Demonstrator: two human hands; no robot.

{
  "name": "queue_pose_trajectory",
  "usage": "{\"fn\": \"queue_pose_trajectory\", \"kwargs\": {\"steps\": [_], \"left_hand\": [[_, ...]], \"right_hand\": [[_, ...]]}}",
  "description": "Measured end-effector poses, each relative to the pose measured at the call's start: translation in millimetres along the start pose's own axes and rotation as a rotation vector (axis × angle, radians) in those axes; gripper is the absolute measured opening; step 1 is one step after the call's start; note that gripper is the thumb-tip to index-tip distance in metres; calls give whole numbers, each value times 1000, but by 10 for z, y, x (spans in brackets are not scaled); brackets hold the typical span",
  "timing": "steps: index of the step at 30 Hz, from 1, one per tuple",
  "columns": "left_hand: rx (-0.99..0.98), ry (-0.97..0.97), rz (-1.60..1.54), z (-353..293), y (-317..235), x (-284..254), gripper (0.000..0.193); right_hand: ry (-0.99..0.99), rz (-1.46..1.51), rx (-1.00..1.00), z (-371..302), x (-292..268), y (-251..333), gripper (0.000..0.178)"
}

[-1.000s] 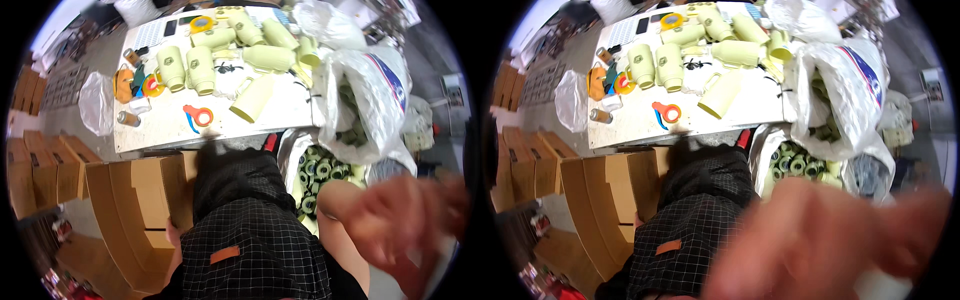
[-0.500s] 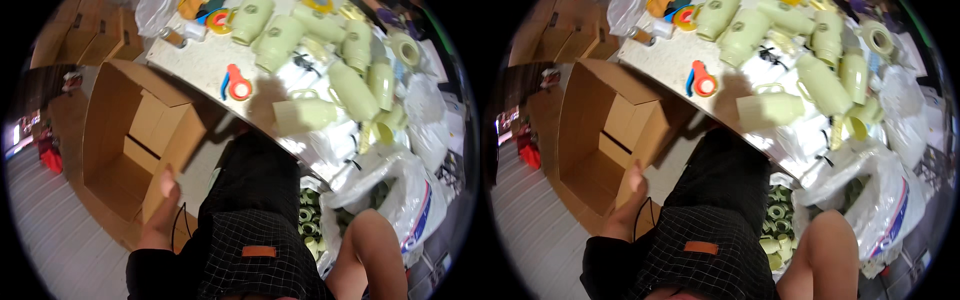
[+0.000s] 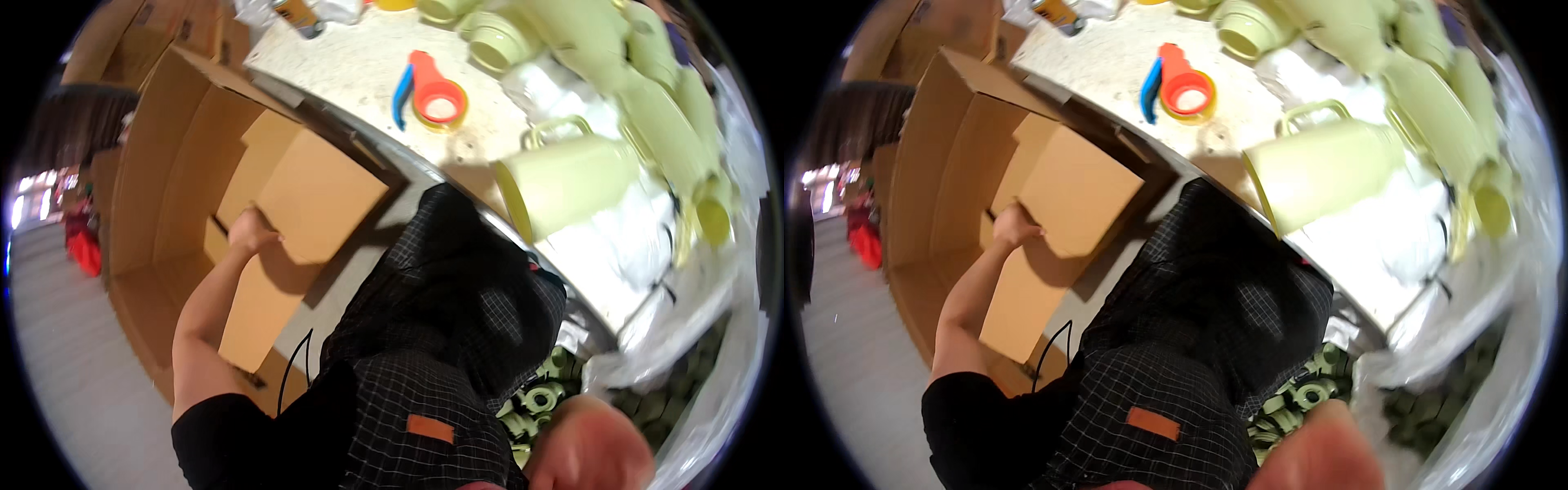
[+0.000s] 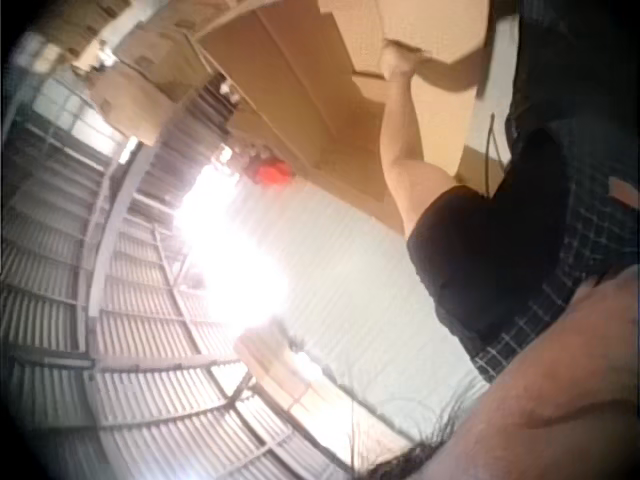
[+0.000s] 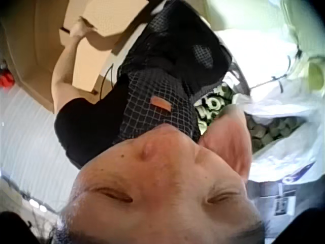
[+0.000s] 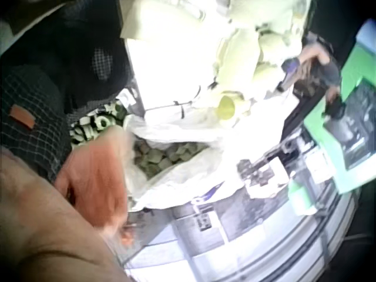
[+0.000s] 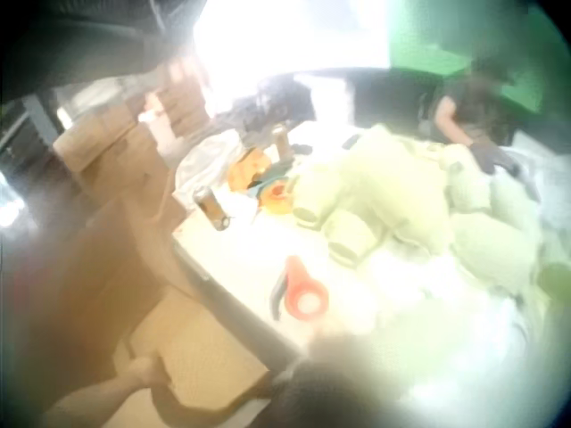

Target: The person places items into plastic bags, puts the bagged items into a cardboard box, and then assembles and tapes a new cardboard box.

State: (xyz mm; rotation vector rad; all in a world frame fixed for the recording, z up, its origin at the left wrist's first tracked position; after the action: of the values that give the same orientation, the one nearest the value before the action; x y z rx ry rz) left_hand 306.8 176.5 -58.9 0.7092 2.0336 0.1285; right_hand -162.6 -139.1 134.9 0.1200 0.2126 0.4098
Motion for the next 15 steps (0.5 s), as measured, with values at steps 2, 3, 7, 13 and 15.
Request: {"fn": "queue_pose_trajectory", "kwargs": {"steps": [2, 3, 7, 13, 15], "left_hand": [[0, -327, -24, 51, 107, 354, 79], [-5, -461, -68, 35, 20, 476, 76], [40, -601, -75, 103, -113, 601, 73], [220, -694, -139, -85, -108, 539, 71], [271, -694, -217, -378, -302, 583, 66]], "right_hand": [[73, -149, 320, -566, 86, 450, 24], [141, -238, 529, -912, 148, 635, 18], [171, -326, 978, -1713, 257, 1481, 12], [-37, -472, 946, -1488, 54, 1199, 7], [-14, -372, 904, -1400, 263, 850, 12]]}}
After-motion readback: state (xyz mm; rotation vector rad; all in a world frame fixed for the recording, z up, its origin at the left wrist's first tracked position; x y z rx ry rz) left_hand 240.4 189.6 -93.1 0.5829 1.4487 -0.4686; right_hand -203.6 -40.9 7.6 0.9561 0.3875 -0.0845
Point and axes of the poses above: each hand's wrist, its own z-axis towards the middle knuckle, its own x-axis out of the palm, y = z × x, the point moved 1 cm from there along z, towards the middle knuckle, and after that the axes turned 11 degrees about z, right-handed, at the moved point
